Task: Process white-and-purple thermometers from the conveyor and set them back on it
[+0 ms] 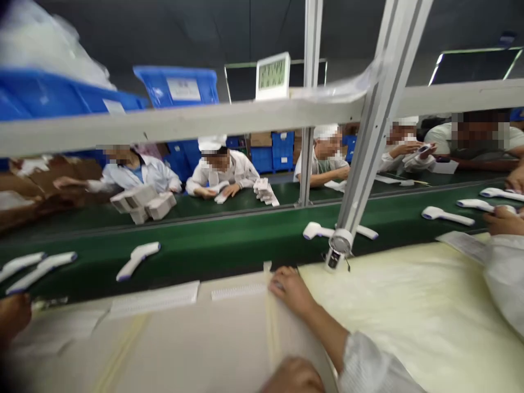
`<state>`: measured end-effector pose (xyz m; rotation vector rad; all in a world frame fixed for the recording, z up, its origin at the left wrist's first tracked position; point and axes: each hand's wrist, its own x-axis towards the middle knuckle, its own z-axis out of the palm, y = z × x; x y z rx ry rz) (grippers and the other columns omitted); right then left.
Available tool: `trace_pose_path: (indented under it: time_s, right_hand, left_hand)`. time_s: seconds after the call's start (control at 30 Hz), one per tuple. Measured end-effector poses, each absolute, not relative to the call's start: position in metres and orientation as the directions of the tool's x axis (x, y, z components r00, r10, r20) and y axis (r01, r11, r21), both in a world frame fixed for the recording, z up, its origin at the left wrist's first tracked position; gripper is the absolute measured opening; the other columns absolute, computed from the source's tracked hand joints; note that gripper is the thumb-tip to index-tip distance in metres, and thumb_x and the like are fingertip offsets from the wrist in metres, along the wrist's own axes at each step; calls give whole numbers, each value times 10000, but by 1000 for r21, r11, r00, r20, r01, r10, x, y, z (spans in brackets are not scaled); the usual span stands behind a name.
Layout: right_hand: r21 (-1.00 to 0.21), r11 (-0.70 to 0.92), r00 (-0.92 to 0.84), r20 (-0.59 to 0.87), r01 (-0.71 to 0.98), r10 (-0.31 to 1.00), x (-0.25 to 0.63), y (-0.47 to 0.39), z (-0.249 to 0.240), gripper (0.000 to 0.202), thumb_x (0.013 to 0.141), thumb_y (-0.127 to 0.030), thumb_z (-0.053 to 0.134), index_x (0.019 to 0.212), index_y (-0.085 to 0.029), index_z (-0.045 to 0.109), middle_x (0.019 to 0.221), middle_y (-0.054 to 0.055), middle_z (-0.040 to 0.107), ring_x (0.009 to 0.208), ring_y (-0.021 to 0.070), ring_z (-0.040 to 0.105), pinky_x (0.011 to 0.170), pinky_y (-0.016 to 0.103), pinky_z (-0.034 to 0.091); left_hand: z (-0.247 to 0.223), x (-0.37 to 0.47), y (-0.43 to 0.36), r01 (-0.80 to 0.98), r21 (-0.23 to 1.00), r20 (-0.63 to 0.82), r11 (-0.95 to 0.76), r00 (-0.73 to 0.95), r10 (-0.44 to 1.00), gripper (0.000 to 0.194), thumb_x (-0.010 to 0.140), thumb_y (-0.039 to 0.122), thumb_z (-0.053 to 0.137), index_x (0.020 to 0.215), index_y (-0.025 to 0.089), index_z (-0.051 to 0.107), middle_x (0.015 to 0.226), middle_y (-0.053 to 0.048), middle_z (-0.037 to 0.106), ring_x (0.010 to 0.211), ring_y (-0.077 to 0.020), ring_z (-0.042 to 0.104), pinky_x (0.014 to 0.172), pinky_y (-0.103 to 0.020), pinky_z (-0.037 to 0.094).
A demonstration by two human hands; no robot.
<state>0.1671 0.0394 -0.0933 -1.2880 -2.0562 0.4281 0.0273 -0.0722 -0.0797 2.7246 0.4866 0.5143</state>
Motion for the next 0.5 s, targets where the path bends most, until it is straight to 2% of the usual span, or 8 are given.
trace_pose_path:
  time_s: [0.1, 0.17, 0.23, 0.3, 0.4, 0.5]
  right_hand:
    - [-573, 438, -321, 298, 693, 899, 172, 38, -97, 143, 919, -204, 674, 1030, -178, 761, 1145, 122, 712, 1091, 279, 633, 1013, 456, 488]
    - [-565, 430, -341, 263, 704, 903, 176, 35, -97, 197, 918, -224, 693, 1097, -165, 748, 1200, 140, 691, 1144, 293, 605, 1054, 475, 464]
    - [-553, 432, -350, 254, 713, 902, 178, 30, -92, 263, 907, -228, 710, 1159, -154, 730, 1267, 156, 660, 1209, 311, 566, 1084, 484, 444]
    - [-536, 435, -347, 262, 724, 901, 177, 27, -82, 280, 920, -208, 684, 1193, -153, 716, 1296, 163, 640, 1237, 320, 543, 1084, 483, 440]
    - [-512, 442, -359, 257, 737, 897, 170, 27, -66, 220, 959, -169, 604, 1141, -169, 728, 1174, 134, 679, 1117, 278, 609, 994, 421, 487]
    - [-489, 449, -402, 204, 748, 892, 159, 32, -56, 161, 956, -158, 616, 1053, -183, 742, 1008, 83, 704, 962, 223, 662, 879, 336, 510]
  left_hand:
    - [-103, 35, -90, 226, 501, 303, -836, 859, 413, 167, 946, 203, 585, 1073, 189, 694, 1049, -85, 710, 1006, -215, 658, 926, -396, 559]
    - [-104, 26, -92, 217, 506, 376, -835, 816, 440, 218, 919, 118, 533, 1052, 183, 693, 1029, -85, 709, 1032, -209, 645, 955, -366, 541]
    - [-95, 5, -79, 331, 404, 472, -853, 723, 504, 258, 930, 104, 491, 1076, 194, 684, 1069, -84, 701, 1099, -203, 619, 991, -344, 519]
    - [-82, -23, -53, 540, 277, 546, -795, 592, 592, 281, 964, 115, 452, 1116, 200, 673, 1101, -90, 690, 1141, -209, 597, 1006, -365, 505]
    - [-70, -59, -6, 750, 203, 568, -630, 433, 699, 307, 1015, 173, 424, 1230, 162, 643, 1176, -148, 669, 1181, -283, 565, 1006, -477, 478]
    - [-74, -71, 26, 796, 152, 518, -586, 441, 733, 293, 1020, 223, 475, 1240, 164, 659, 1192, -152, 684, 1214, -340, 554, 1009, -531, 437]
